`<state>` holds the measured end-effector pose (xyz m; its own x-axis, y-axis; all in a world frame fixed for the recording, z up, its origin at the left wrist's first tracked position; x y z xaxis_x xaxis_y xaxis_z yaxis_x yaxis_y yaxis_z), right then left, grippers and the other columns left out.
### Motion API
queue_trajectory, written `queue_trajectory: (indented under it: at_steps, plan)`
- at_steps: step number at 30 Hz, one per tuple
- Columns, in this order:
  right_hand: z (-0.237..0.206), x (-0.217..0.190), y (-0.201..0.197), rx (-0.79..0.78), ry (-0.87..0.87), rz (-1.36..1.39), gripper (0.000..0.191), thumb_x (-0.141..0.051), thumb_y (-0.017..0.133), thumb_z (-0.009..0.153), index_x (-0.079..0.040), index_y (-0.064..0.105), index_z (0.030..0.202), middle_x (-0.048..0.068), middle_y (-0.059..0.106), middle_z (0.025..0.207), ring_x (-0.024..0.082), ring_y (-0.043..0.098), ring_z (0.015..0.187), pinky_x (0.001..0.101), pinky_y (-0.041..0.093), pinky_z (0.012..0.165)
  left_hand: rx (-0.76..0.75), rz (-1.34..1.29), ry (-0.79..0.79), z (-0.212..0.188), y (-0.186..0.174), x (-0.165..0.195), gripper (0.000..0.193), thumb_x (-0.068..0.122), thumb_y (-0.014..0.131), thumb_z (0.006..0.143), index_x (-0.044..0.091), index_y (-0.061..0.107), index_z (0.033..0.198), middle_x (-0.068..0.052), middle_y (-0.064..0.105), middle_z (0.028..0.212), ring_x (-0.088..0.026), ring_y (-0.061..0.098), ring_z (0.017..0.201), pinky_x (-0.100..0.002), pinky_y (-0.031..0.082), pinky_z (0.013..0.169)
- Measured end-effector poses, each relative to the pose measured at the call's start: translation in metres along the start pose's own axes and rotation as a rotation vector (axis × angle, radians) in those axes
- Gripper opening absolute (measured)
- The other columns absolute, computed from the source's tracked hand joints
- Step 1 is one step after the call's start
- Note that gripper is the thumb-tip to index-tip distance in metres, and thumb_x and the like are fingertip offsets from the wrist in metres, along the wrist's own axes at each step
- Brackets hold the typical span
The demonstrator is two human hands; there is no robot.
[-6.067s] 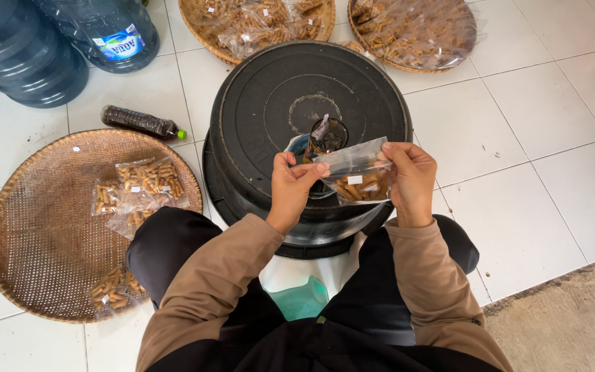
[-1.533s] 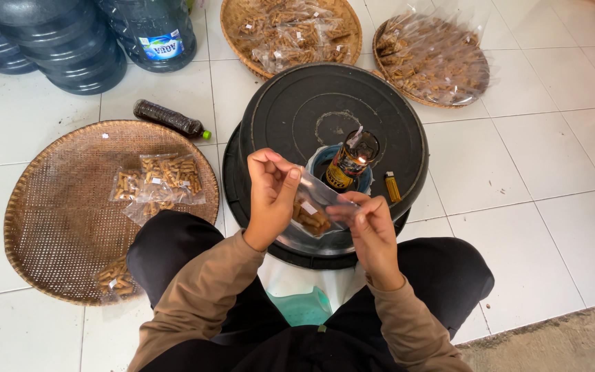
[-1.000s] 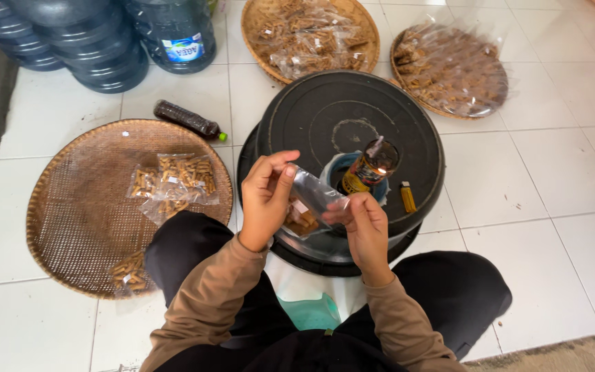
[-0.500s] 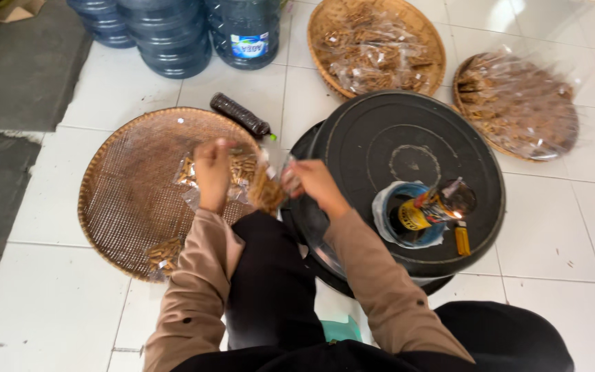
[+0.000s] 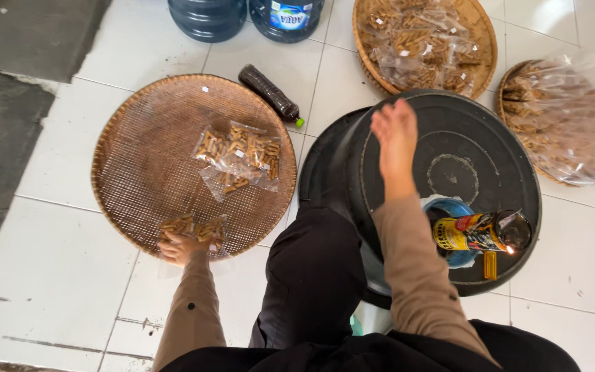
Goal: The person sits on the floor and fills small clear plastic bags with stick-shaped snack pieces taken from a woven tray, then holds each open bag over a candle flame to melt and seal the top, placing finished bags back on the tray.
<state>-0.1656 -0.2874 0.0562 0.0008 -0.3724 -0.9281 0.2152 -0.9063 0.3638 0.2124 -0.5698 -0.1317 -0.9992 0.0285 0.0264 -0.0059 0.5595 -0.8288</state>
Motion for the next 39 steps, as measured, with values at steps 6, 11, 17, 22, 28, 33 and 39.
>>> queue_trajectory:
  at_steps: [6,11,17,22,28,33,39]
  plan:
    - [-0.141,0.06,-0.089,-0.038,0.224,-0.253,0.039,-0.021,0.054,0.104,-0.006,0.051,0.14,0.013,0.066,0.126,0.02,0.069,0.103,0.0314,0.056,0.086,0.126,-0.531,-0.313,-0.002,0.014,-0.052,0.111,0.078,0.052,0.091,0.0,0.011,0.157,-0.029,0.011,0.162,-0.045,0.025,0.146,-0.058,0.033,0.115]
    - [-0.214,0.078,-0.182,0.137,0.315,-0.279,0.031,-0.018,0.054,0.104,-0.001,0.06,0.128,0.012,0.071,0.111,0.017,0.069,0.092,0.0297,0.055,0.082,0.056,-1.129,-0.242,-0.02,0.057,-0.081,0.046,0.028,0.065,0.094,-0.003,0.072,0.127,-0.024,0.078,0.121,-0.03,0.076,0.107,-0.033,0.062,0.087]
    - [-0.232,0.063,-0.21,0.166,0.239,-0.288,0.027,-0.016,0.054,0.103,0.0,0.063,0.124,0.01,0.071,0.105,0.016,0.068,0.088,0.0294,0.054,0.08,0.167,-1.173,-0.358,-0.026,0.048,-0.086,0.033,0.025,0.068,0.103,-0.001,0.062,0.122,-0.021,0.069,0.121,-0.027,0.069,0.101,-0.029,0.06,0.08]
    - [-0.24,0.04,-0.203,0.141,0.158,-0.271,0.026,-0.015,0.056,0.102,-0.001,0.063,0.123,0.01,0.071,0.104,0.015,0.067,0.088,0.0289,0.054,0.081,0.321,-1.115,-0.316,-0.04,0.01,-0.07,0.031,0.022,0.059,0.105,0.005,0.051,0.13,-0.018,0.067,0.125,-0.023,0.07,0.099,-0.029,0.06,0.074]
    - [-0.267,0.007,-0.194,0.096,-0.051,-0.378,0.025,-0.008,0.059,0.102,0.0,0.061,0.125,0.008,0.068,0.108,0.012,0.066,0.094,0.0266,0.054,0.086,0.777,-0.49,0.524,-0.079,-0.076,0.009,0.049,0.0,0.066,0.092,0.009,0.049,0.137,-0.006,0.076,0.087,-0.019,0.07,0.079,-0.056,0.044,0.102]
    - [-0.287,-0.02,-0.18,0.073,-0.117,-0.522,0.027,-0.005,0.061,0.1,0.0,0.062,0.126,0.008,0.07,0.107,0.013,0.068,0.093,0.0268,0.056,0.085,1.046,-0.017,0.92,-0.125,-0.102,0.031,0.029,0.013,0.067,0.116,0.013,0.054,0.141,0.005,0.07,0.075,-0.013,0.066,0.064,-0.048,0.03,0.12]
    - [-0.306,-0.052,-0.165,0.046,-0.227,-0.558,0.027,-0.004,0.062,0.1,-0.001,0.063,0.127,0.009,0.072,0.108,0.014,0.068,0.094,0.0276,0.056,0.087,1.233,-0.352,1.293,-0.214,-0.135,0.015,0.02,0.008,0.065,0.114,0.013,0.061,0.133,0.005,0.076,0.098,-0.01,0.067,0.086,-0.043,0.027,0.123]
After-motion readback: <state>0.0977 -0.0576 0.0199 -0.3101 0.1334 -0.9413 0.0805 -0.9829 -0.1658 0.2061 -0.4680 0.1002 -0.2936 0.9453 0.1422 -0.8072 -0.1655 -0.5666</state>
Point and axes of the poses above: each hand's wrist, its own z-axis towards the middle knuckle, its own y-axis out of the palm, x = y × z, the point moved 8 cm from there along z, towards the middle knuckle
